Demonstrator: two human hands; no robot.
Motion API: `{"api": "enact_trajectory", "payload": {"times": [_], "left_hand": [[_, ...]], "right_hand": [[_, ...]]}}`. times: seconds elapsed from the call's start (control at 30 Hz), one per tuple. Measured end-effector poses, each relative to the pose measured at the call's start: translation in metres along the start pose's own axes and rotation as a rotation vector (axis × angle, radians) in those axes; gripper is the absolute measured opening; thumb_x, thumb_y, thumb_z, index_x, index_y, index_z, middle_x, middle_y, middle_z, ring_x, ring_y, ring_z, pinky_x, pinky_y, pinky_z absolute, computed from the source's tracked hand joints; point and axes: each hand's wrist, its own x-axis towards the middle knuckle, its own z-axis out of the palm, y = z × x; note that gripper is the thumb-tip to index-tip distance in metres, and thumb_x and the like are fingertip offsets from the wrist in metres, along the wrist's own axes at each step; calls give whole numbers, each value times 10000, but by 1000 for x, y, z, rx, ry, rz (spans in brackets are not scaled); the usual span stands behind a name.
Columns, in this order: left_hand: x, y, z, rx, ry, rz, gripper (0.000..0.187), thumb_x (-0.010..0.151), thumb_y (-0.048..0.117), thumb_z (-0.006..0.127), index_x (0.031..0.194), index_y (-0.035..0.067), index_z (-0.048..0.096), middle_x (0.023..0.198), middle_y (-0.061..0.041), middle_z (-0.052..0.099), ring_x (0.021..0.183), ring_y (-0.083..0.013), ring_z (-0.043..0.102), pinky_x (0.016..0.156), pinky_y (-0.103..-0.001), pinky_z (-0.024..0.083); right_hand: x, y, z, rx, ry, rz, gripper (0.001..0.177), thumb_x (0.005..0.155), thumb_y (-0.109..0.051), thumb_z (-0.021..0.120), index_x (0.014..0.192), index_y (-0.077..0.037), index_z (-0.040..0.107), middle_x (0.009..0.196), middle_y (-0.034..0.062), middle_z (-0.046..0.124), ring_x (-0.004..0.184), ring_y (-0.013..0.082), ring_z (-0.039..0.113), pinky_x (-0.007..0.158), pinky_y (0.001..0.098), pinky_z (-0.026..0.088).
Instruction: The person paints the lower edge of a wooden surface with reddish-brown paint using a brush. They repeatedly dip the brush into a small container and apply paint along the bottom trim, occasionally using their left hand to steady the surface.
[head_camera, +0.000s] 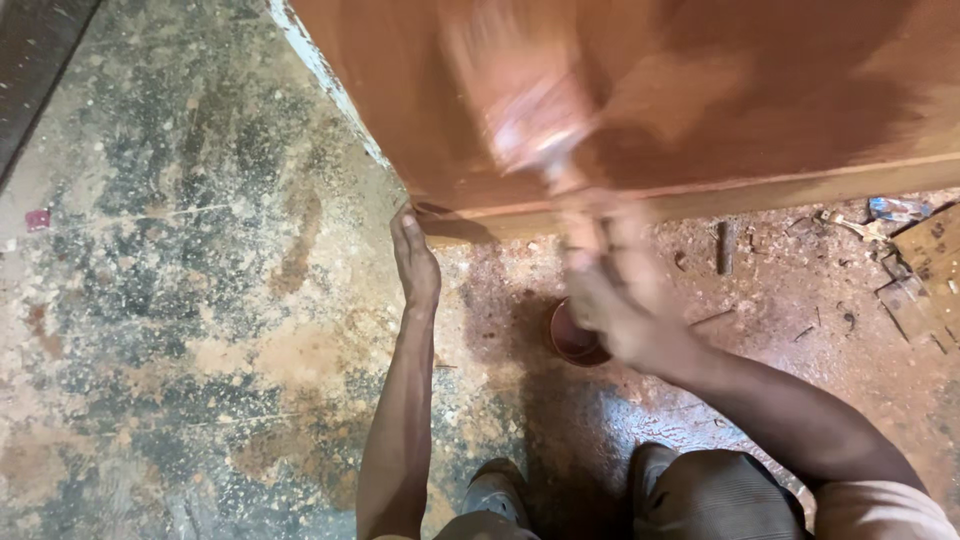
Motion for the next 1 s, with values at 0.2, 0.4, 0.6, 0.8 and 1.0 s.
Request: {"api": "enact_trajectory", "payload": {"times": [0.2, 0.4, 0.6, 0.8, 1.0], "left_hand": [[7, -16, 0, -88, -1, -33, 786, 1053, 629, 272, 1509, 11, 436, 1538, -215, 479, 1449, -333, 433, 1211, -453, 309], [9, -25, 0, -191, -51, -2, 830, 1057, 642, 249, 1531, -20, 413, 1566, -235, 464, 1472, -347, 419, 1244, -446, 274], [9, -22, -1, -206, -40, -44, 856, 1046, 662, 246, 1550, -20, 363, 1610, -252, 385, 1521, -353, 344, 1262, -457, 221], [5, -10, -5, -183, -100, -18, 1014, 956, 788, 173, 1569, -2, 343, 1617, -272, 366, 1507, -374, 355, 1237, -508, 255], [7, -8, -6, -131, -77, -84, 1081, 918, 849, 110, 1576, 21, 333, 1634, -251, 342, 1525, -385, 336, 1253, -544, 253]], "right_hand": [[-12, 108, 5, -154, 13, 372, 419, 994, 63, 431, 1369, -119, 396, 903, 56, 418, 658, 118, 411, 522, 234, 397], [10, 35, 12, 192, -3, 490, 345, 1057, -24, 381, 1396, -80, 415, 905, 26, 440, 528, 64, 374, 376, 201, 339], [-4, -38, 26, -72, -54, -168, 424, 1070, -11, 436, 1471, -99, 331, 1045, 53, 502, 593, 60, 402, 445, 182, 360], [20, 95, 24, -513, -88, -278, 352, 1036, 98, 413, 1338, -80, 384, 1072, 79, 465, 786, 125, 462, 547, 213, 405], [-7, 150, 21, -323, -91, 411, 441, 975, 79, 379, 1349, -154, 414, 876, 21, 475, 540, 85, 434, 404, 205, 399]]}}
